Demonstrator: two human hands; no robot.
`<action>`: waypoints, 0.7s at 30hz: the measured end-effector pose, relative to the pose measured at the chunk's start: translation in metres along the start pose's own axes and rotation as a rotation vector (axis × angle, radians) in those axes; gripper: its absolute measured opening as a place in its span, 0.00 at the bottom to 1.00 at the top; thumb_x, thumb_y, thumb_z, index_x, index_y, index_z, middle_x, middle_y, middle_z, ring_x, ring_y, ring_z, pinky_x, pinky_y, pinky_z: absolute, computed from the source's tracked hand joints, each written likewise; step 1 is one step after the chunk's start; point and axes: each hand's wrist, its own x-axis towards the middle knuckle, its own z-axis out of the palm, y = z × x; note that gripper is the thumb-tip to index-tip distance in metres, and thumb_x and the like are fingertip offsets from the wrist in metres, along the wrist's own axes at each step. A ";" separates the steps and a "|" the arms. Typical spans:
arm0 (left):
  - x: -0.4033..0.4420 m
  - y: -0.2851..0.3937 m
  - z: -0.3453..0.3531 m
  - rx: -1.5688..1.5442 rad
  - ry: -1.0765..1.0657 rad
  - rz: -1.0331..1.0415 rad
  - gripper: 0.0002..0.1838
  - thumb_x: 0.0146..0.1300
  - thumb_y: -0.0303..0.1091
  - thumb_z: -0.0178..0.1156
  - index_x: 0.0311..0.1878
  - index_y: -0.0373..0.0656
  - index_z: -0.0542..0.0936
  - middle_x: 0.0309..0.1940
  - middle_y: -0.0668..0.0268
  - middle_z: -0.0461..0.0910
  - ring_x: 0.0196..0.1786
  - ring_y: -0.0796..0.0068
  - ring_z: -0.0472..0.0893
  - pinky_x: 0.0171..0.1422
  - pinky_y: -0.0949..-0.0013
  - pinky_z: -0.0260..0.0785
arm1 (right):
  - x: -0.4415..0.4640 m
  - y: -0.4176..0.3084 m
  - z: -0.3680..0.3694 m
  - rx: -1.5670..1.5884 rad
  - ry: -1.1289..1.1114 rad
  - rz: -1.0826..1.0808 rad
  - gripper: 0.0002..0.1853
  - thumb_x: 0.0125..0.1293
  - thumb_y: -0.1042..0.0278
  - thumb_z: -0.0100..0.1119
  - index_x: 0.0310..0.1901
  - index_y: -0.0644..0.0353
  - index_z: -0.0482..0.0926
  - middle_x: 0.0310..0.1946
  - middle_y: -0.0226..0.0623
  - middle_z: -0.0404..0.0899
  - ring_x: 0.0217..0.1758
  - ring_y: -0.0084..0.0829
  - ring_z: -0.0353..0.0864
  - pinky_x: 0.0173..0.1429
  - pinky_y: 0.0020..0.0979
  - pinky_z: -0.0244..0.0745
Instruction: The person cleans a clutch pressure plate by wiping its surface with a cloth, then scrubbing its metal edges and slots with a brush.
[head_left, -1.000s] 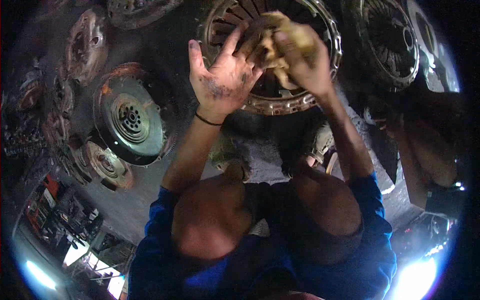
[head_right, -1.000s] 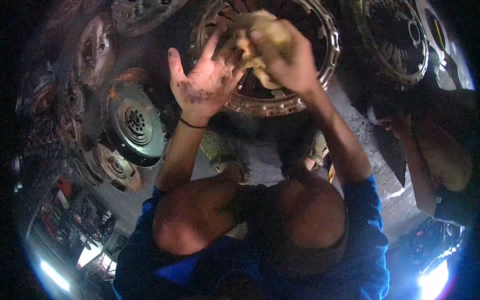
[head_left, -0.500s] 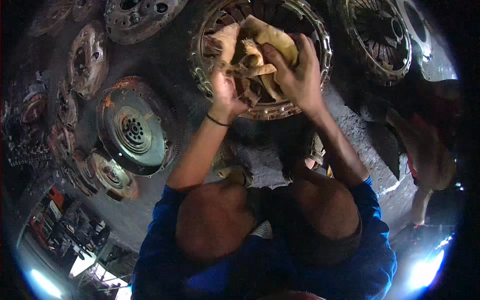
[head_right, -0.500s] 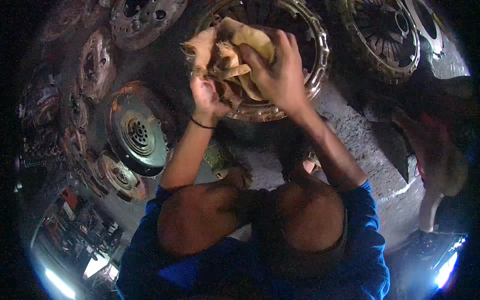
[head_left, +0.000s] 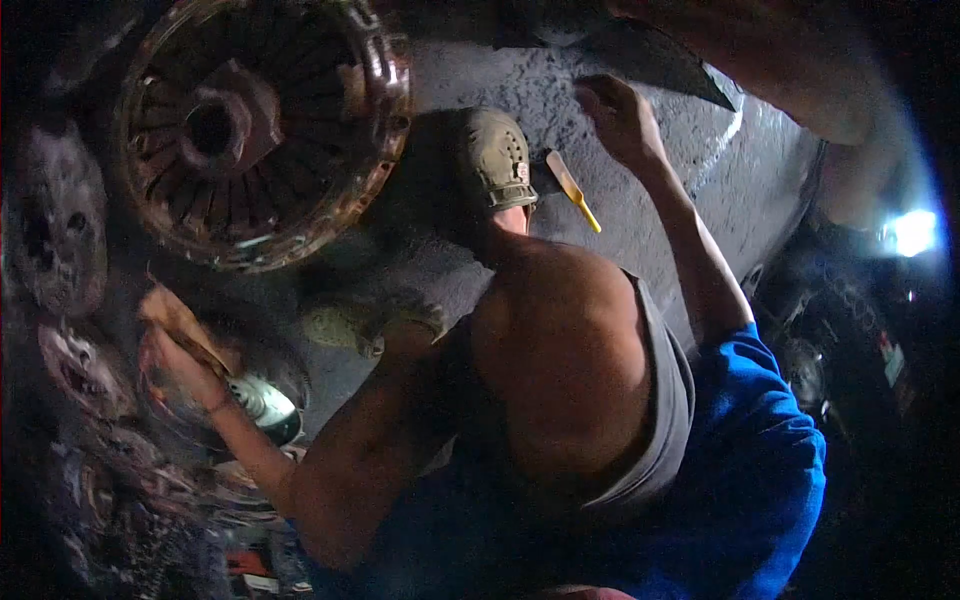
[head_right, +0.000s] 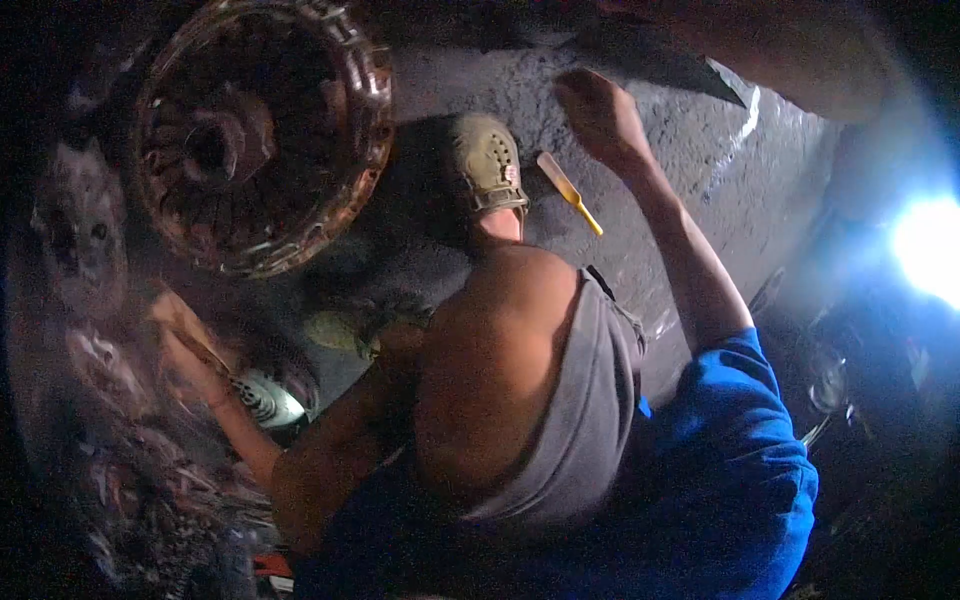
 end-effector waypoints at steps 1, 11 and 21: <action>-0.004 -0.021 -0.002 0.127 -0.016 -0.015 0.32 0.82 0.54 0.44 0.71 0.34 0.72 0.67 0.54 0.75 0.66 0.59 0.76 0.74 0.57 0.63 | -0.009 0.046 -0.001 -0.252 -0.054 -0.047 0.13 0.74 0.62 0.60 0.52 0.58 0.84 0.49 0.48 0.86 0.50 0.47 0.89 0.54 0.40 0.83; -0.096 -0.047 0.046 0.199 -0.425 -0.288 0.26 0.78 0.53 0.56 0.38 0.37 0.86 0.33 0.57 0.84 0.38 0.64 0.82 0.46 0.56 0.73 | -0.129 0.140 0.080 -0.360 -0.244 0.229 0.25 0.58 0.47 0.76 0.46 0.58 0.81 0.48 0.48 0.82 0.56 0.52 0.80 0.58 0.46 0.76; 0.024 0.110 0.032 0.563 -0.155 0.676 0.16 0.73 0.44 0.63 0.39 0.38 0.84 0.25 0.61 0.79 0.29 0.68 0.79 0.36 0.64 0.71 | -0.093 0.096 0.047 0.104 -0.132 0.047 0.12 0.71 0.76 0.54 0.52 0.61 0.65 0.33 0.54 0.81 0.35 0.63 0.82 0.38 0.54 0.76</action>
